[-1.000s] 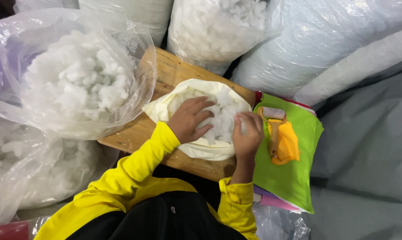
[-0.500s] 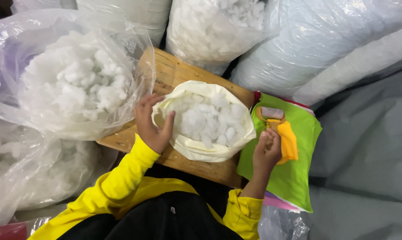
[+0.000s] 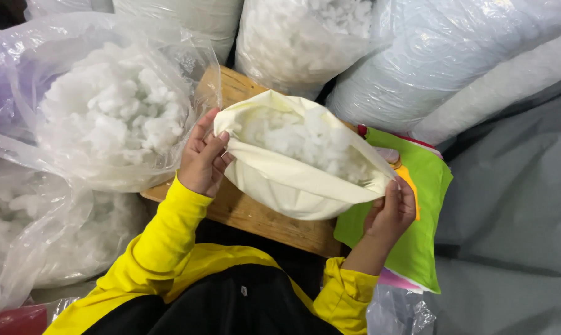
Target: The person stuffs a white pillowcase with cotton by hand, repeatedly pulling cotton from a nearby plastic bag and placing it inside. They smooth and adjust the cotton within the pillowcase to distribute it evenly.
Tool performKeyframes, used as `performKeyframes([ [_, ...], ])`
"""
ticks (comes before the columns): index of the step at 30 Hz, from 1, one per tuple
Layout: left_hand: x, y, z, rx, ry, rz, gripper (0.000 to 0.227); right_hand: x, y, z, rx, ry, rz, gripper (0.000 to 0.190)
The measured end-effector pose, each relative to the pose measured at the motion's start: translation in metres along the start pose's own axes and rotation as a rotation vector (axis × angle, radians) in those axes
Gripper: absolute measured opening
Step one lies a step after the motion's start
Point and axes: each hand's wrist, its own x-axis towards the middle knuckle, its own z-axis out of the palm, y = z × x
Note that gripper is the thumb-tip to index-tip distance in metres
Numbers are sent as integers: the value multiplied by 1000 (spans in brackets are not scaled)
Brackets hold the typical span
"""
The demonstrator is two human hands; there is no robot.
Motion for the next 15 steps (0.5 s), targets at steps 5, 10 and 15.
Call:
performKeyframes([
  [5, 11, -44, -21, 163, -23, -189, 59, -18, 6, 6, -265, -161, -18, 27],
  [10, 16, -29, -31, -134, -39, -89, 60, -7, 13, -16, -145, 23, -85, 20],
  [15, 23, -41, -39, -155, -90, 17, 63, -18, -12, -4, -303, -110, -159, 19],
])
